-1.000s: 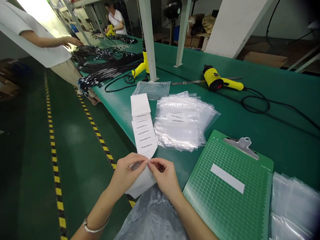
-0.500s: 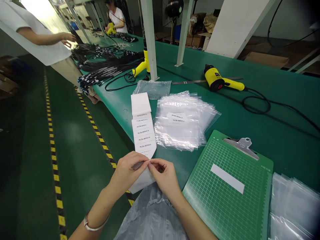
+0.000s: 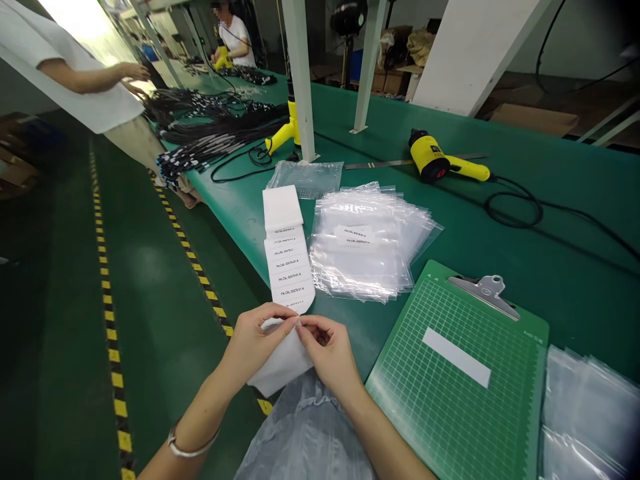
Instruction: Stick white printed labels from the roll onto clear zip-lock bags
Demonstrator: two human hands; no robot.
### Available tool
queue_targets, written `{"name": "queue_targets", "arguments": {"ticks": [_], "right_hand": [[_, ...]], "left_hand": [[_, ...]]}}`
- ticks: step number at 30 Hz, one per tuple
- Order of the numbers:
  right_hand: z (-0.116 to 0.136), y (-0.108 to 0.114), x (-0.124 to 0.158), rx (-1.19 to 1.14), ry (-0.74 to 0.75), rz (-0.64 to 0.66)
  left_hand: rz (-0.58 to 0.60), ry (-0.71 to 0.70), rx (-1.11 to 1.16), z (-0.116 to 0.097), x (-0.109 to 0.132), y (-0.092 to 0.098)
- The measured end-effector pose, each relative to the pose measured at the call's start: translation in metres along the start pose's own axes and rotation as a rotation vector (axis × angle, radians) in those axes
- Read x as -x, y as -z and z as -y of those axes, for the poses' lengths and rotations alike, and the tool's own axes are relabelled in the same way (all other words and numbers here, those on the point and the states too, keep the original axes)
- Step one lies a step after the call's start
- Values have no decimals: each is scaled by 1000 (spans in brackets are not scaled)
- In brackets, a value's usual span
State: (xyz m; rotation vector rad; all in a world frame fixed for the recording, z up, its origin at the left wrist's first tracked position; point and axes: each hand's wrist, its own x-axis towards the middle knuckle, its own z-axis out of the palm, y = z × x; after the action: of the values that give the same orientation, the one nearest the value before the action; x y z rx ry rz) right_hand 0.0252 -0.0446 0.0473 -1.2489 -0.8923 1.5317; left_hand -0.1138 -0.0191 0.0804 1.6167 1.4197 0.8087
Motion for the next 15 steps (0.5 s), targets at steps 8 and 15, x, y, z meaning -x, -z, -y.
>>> {"name": "queue_targets", "arguments": {"ticks": [8, 15], "right_hand": [[-3, 2, 5, -47, -80, -56], [-30, 16, 17, -32, -173, -75]], "left_hand": [[-257, 311, 388, 2, -9, -2], [-817, 507, 1046, 5, -34, 37]]}}
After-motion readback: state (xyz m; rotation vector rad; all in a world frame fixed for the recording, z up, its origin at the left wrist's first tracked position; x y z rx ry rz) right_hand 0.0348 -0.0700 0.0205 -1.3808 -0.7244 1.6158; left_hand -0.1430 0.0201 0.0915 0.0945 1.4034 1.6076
